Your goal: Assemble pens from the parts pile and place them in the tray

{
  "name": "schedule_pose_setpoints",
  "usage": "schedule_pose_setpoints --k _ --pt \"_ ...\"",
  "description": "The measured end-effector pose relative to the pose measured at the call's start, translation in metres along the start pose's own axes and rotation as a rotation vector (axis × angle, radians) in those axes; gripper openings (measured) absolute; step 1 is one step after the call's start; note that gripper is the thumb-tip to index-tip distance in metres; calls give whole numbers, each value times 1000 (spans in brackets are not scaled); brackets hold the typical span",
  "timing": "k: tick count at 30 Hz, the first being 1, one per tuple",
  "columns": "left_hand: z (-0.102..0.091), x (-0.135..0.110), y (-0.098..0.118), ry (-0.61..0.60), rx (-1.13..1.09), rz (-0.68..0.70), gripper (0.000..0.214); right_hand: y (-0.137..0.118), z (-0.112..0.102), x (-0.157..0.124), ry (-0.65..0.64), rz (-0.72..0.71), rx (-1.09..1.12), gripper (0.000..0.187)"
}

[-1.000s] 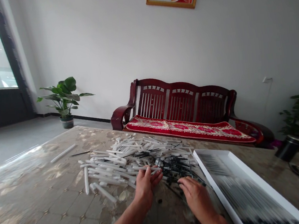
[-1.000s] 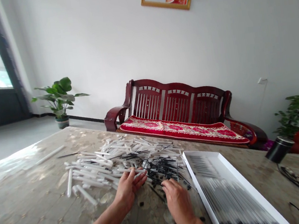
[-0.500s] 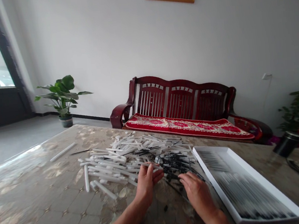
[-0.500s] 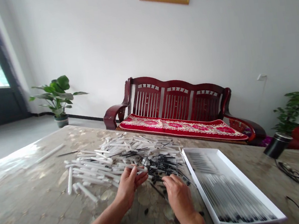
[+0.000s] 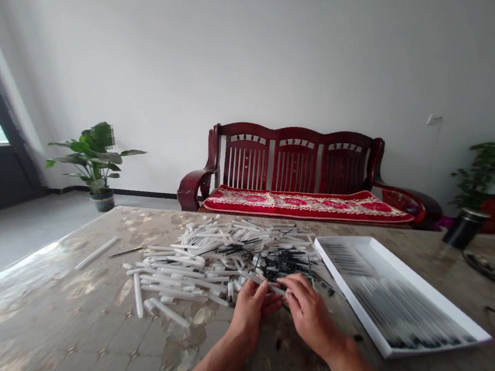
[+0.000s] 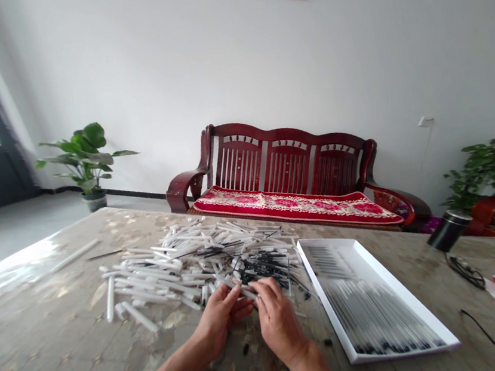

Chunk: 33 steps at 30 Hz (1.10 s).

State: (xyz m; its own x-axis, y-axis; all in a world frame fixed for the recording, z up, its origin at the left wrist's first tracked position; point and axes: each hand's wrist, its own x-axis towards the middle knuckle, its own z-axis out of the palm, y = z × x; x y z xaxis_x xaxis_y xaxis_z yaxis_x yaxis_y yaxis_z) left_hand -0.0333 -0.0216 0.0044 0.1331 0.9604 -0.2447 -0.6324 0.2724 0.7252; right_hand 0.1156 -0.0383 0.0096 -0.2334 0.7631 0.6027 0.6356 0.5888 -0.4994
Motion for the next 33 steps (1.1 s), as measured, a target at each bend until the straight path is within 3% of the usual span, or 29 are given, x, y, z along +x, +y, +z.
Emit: schedule_pose_setpoints --k 4,6,8,11,15,17,20,22,26,29,33 --pt "0 1 8 34 -41 -11 15 2 0 1 38 142 109 33" --pt "-1 4 12 85 -95 -18 11 0 -2 -1 -55 254 143 20" --pt "-2 7 14 110 -159 -25 12 -5 -6 -3 -234 303 152 10" --pt "-5 10 16 117 -243 -27 11 -15 -12 -7 -455 249 118 20" --pt "-7 12 15 111 -268 -32 10 -20 -11 -10 -531 154 86 19" --pt "-7 13 15 108 -262 -37 10 -16 -7 -9 -472 167 68 20" --pt "-5 14 13 113 -250 -47 12 -3 3 -4 -255 256 112 13" --pt "-4 15 12 106 -241 -52 13 7 8 1 -78 405 261 12" --pt "-2 15 9 85 -221 -58 11 18 13 11 193 650 613 35" --pt "-2 15 7 82 -215 -50 11 15 14 15 267 689 717 40" --pt "-1 14 5 68 -204 -40 12 9 16 17 273 704 753 43"
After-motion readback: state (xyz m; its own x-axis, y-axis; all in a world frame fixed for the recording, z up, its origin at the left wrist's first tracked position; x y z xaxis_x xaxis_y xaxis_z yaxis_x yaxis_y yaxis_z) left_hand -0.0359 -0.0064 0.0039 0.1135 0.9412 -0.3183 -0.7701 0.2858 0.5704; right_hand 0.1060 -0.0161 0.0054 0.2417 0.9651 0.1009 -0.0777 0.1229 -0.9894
